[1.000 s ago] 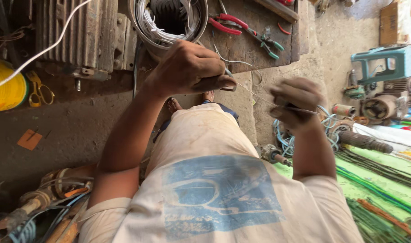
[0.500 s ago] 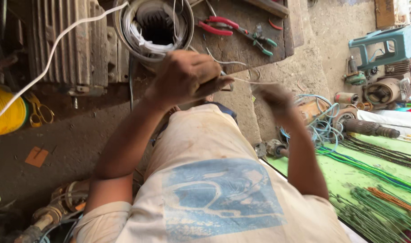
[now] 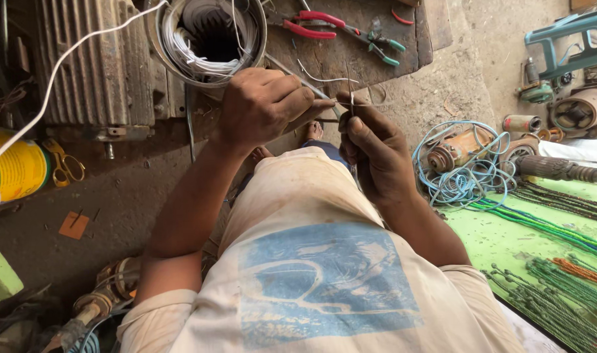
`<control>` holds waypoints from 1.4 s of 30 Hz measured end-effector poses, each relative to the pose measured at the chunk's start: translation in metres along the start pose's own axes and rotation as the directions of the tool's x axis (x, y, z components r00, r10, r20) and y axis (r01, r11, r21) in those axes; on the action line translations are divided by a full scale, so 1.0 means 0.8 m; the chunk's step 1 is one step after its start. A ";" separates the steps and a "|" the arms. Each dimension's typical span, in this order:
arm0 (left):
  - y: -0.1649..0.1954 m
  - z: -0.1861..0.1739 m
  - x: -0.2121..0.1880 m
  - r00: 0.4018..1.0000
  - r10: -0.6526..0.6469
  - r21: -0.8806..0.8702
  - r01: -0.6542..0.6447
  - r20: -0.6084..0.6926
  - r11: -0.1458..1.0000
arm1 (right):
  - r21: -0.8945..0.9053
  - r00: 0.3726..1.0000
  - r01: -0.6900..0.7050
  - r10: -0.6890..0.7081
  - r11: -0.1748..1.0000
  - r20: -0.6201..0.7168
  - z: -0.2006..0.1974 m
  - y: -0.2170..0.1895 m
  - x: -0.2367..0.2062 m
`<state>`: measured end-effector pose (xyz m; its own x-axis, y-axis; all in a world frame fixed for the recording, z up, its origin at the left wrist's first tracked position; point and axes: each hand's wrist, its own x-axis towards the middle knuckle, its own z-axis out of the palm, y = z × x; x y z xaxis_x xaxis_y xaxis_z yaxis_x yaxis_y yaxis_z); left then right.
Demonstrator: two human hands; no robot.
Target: The person strips the insulation from several colored wires using pliers, then twists the exposed copper strands together. They wrap the connection with black electrical tape and place the finished assembly into a metal can.
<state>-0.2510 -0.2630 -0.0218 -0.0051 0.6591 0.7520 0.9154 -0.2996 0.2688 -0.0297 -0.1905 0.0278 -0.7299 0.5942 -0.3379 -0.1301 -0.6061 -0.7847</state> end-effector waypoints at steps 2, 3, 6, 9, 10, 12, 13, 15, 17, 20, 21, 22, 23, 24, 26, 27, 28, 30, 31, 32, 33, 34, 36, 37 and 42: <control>-0.002 0.000 -0.003 1.000 0.003 0.013 -0.003 0.022 1.000 | -0.072 0.999 0.004 -0.006 0.997 -0.038 -0.014 0.002 -0.009; -0.003 -0.001 -0.005 0.999 0.001 0.017 -0.002 0.041 1.000 | -0.102 0.998 0.004 -0.010 0.995 -0.055 -0.025 0.001 -0.014; -0.008 -0.001 -0.010 0.999 0.011 -0.003 -0.011 0.037 1.000 | -0.091 0.992 0.074 -0.083 0.993 -0.095 -0.063 -0.010 -0.030; -0.009 0.000 -0.010 0.999 -0.014 -0.056 0.016 0.039 0.998 | 0.037 0.969 0.199 -0.191 0.979 -0.155 -0.107 -0.038 -0.056; -0.009 0.001 -0.010 0.999 -0.026 -0.071 0.029 0.042 0.997 | -0.051 0.954 0.254 -0.259 0.966 -0.148 -0.122 -0.049 -0.066; -0.007 0.001 -0.007 0.997 -0.052 -0.055 0.055 0.054 0.997 | -0.218 0.913 0.363 -0.393 0.906 -0.112 -0.148 -0.066 -0.075; -0.007 0.002 -0.005 0.996 -0.067 -0.048 0.070 0.061 0.996 | -0.171 0.914 0.375 -0.395 0.911 -0.096 -0.160 -0.070 -0.069; -0.005 0.003 -0.002 0.997 -0.060 -0.041 0.062 0.043 0.997 | -0.082 0.924 0.369 -0.375 0.926 -0.069 -0.174 -0.071 -0.047; -0.005 0.004 0.000 0.998 -0.060 -0.017 0.060 0.009 0.998 | -0.242 0.869 0.297 -0.156 0.924 0.470 -0.173 -0.053 0.000; -0.005 0.011 -0.001 0.999 -0.050 0.036 0.050 -0.023 0.998 | -0.653 0.979 0.080 0.065 0.753 0.195 -0.139 -0.013 0.042; -0.005 0.014 -0.002 0.999 -0.044 0.056 0.046 -0.023 0.997 | -0.573 0.993 -0.012 0.077 0.820 0.089 -0.124 -0.003 0.054; -0.005 0.016 -0.004 0.999 -0.037 0.075 0.038 -0.023 0.996 | -0.487 0.986 0.018 0.066 0.873 0.154 -0.111 0.000 0.064; -0.005 0.019 -0.006 0.998 -0.048 0.074 0.050 -0.035 0.996 | -0.396 0.975 0.047 0.044 0.917 0.218 -0.099 -0.002 0.074; -0.005 0.021 -0.008 0.997 -0.055 0.075 0.059 -0.048 0.995 | -0.298 0.961 0.073 0.013 0.952 0.278 -0.088 -0.004 0.079; -0.006 0.023 -0.013 0.996 -0.061 0.086 0.066 -0.058 0.994 | -0.273 0.975 0.015 0.047 0.962 0.219 -0.067 -0.008 0.086; -0.006 0.024 -0.015 0.996 -0.064 0.094 0.070 -0.058 0.993 | -0.262 0.980 -0.014 0.065 0.965 0.187 -0.058 -0.010 0.088; -0.006 0.024 -0.017 0.996 -0.071 0.100 0.077 -0.059 0.992 | -0.263 0.979 -0.012 0.066 0.965 0.195 -0.051 -0.013 0.089; -0.005 0.025 -0.019 0.996 -0.079 0.075 0.082 -0.038 0.994 | -0.262 0.975 -0.017 0.074 0.965 0.211 -0.042 -0.019 0.086; -0.005 0.025 -0.019 0.996 -0.081 0.061 0.083 -0.026 0.995 | -0.241 0.978 -0.030 0.079 0.970 0.195 -0.042 -0.025 0.082; -0.005 0.025 -0.018 0.996 -0.075 0.066 0.077 -0.038 0.995 | -0.221 0.980 -0.042 0.083 0.974 0.178 -0.044 -0.033 0.077; -0.004 0.024 -0.016 0.996 -0.067 0.072 0.071 -0.051 0.995 | -0.201 0.983 -0.051 0.085 0.978 0.163 -0.049 -0.041 0.073; -0.003 0.024 -0.014 0.996 -0.060 0.079 0.065 -0.066 0.995 | -0.188 0.987 0.015 0.016 0.982 0.163 -0.059 -0.056 0.063; 0.000 0.020 -0.008 0.994 -0.094 0.087 0.099 -0.064 0.991 | -0.157 0.979 0.146 -0.120 0.977 0.166 -0.091 -0.097 0.042; 0.002 0.019 -0.004 0.992 -0.105 0.093 0.110 -0.064 0.990 | -0.138 0.967 0.217 -0.193 0.966 0.167 -0.108 -0.115 0.040; 0.035 0.026 0.013 0.980 -0.199 0.199 0.192 0.016 0.961 | -0.172 0.930 0.296 -0.242 0.939 0.278 -0.174 -0.134 0.067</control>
<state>-0.2174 -0.2499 -0.0189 -0.1811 0.7167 0.6734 0.9588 -0.0237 0.2830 0.0386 -0.0197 0.0213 -0.8338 0.5517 0.0203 -0.2227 -0.3023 -0.9268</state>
